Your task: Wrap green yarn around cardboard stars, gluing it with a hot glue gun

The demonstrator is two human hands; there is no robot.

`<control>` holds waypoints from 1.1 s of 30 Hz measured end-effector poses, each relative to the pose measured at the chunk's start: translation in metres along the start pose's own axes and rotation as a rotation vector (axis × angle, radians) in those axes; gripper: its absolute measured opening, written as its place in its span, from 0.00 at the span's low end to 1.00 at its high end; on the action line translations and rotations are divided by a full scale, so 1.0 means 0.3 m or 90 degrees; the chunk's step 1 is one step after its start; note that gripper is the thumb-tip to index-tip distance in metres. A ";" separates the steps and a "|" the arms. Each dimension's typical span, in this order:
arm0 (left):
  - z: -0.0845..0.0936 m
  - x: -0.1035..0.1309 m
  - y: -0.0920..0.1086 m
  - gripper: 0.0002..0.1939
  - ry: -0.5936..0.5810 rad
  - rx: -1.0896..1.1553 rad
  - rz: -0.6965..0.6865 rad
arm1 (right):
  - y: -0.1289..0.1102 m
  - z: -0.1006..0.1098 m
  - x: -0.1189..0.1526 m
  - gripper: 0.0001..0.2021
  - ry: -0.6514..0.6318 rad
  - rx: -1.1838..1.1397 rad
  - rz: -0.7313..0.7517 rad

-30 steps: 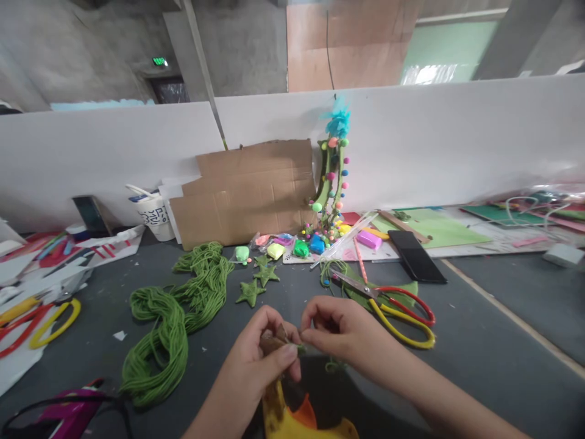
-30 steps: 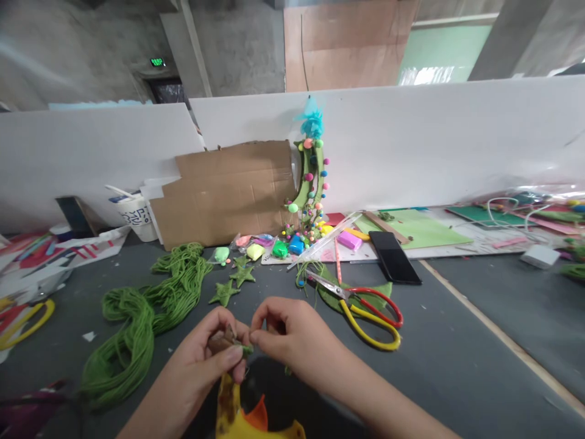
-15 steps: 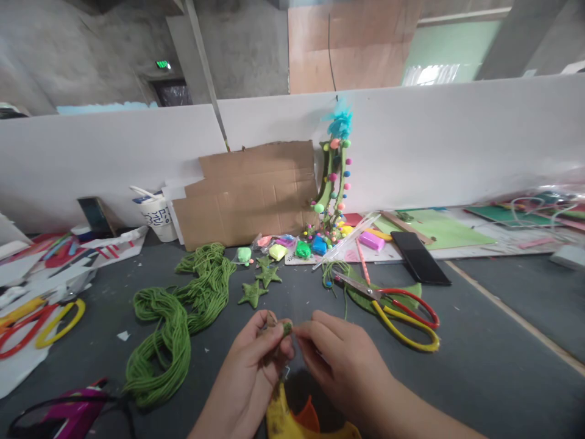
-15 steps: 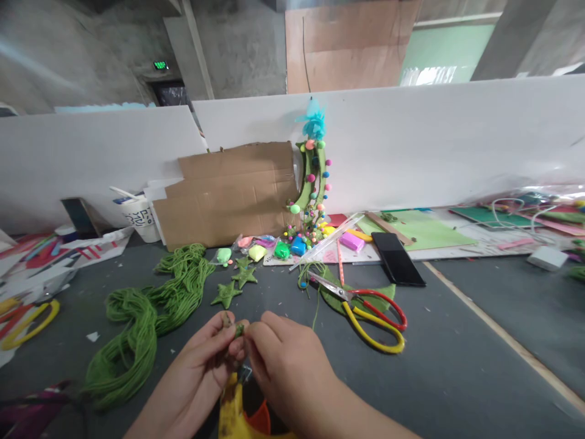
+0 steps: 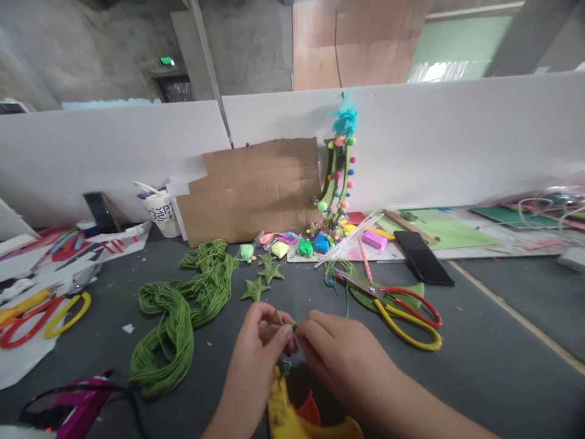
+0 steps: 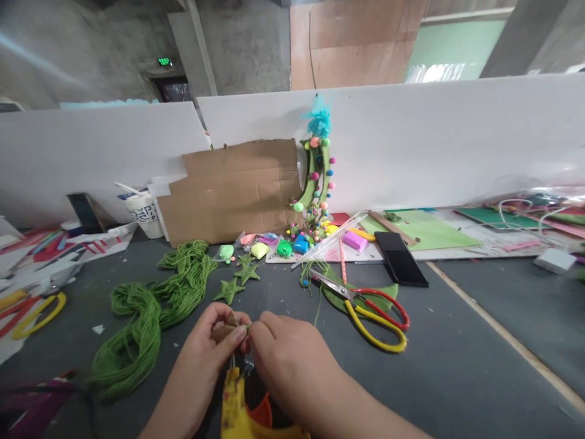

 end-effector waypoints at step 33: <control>-0.034 0.010 -0.024 0.07 -0.058 0.302 0.161 | 0.045 0.057 -0.004 0.11 0.119 -0.178 -0.087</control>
Point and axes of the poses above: each hand's wrist, its own x-axis away from the middle knuckle, its own z-axis out of the back of the hand, y = z × x, the point moved 8 cm from there along -x, towards the middle knuckle, and after that the axes turned 11 degrees about x, right-handed, at the moved point
